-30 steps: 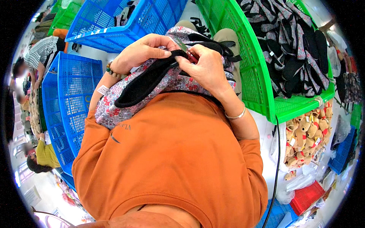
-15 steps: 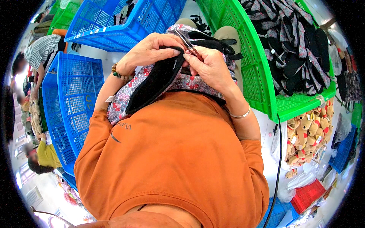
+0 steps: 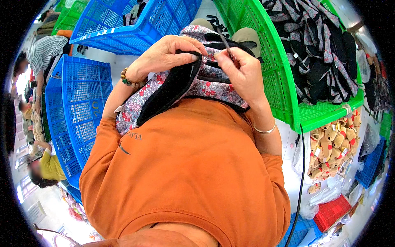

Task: The person uses a small knife to trim excess fabric and threads from the edges of floral-patterned slippers. They handle the slippers one at a time, turning them over to access different sides and carefully scraping the material against the sole and upper edges.

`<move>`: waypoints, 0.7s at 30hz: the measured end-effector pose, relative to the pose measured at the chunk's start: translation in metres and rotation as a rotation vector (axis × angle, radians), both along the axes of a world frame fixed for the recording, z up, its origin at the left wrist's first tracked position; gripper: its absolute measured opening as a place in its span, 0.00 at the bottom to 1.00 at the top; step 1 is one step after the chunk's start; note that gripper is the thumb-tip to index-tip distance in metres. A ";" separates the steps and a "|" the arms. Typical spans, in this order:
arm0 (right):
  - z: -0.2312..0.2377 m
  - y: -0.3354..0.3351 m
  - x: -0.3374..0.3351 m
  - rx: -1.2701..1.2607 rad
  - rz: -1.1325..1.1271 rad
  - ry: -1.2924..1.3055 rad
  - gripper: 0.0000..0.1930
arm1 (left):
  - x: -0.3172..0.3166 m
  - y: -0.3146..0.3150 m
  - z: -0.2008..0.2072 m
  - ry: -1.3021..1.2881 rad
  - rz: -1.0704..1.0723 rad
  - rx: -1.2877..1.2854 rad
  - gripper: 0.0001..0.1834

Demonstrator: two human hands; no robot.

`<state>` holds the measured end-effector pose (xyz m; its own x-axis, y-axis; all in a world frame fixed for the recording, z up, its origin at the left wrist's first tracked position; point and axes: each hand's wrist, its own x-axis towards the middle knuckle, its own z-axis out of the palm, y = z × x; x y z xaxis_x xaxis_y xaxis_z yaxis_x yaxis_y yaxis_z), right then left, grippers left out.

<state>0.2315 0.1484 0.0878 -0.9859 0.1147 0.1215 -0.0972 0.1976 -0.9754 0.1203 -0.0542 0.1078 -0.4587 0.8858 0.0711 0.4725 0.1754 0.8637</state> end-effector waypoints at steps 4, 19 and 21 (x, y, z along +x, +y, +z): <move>-0.006 -0.004 0.005 0.128 0.041 0.113 0.11 | -0.001 0.000 0.001 -0.034 0.009 -0.011 0.09; 0.011 0.008 -0.032 -0.876 0.243 -0.140 0.12 | 0.003 0.001 -0.003 -0.042 0.013 0.055 0.10; -0.003 0.014 -0.027 -0.693 0.142 -0.142 0.14 | 0.003 -0.001 -0.003 -0.081 0.032 0.054 0.10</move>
<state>0.2042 0.1624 0.0843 -0.9979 -0.0118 -0.0632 0.0611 -0.4768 -0.8769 0.1231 -0.0551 0.1048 -0.4926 0.8665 0.0803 0.3957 0.1409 0.9075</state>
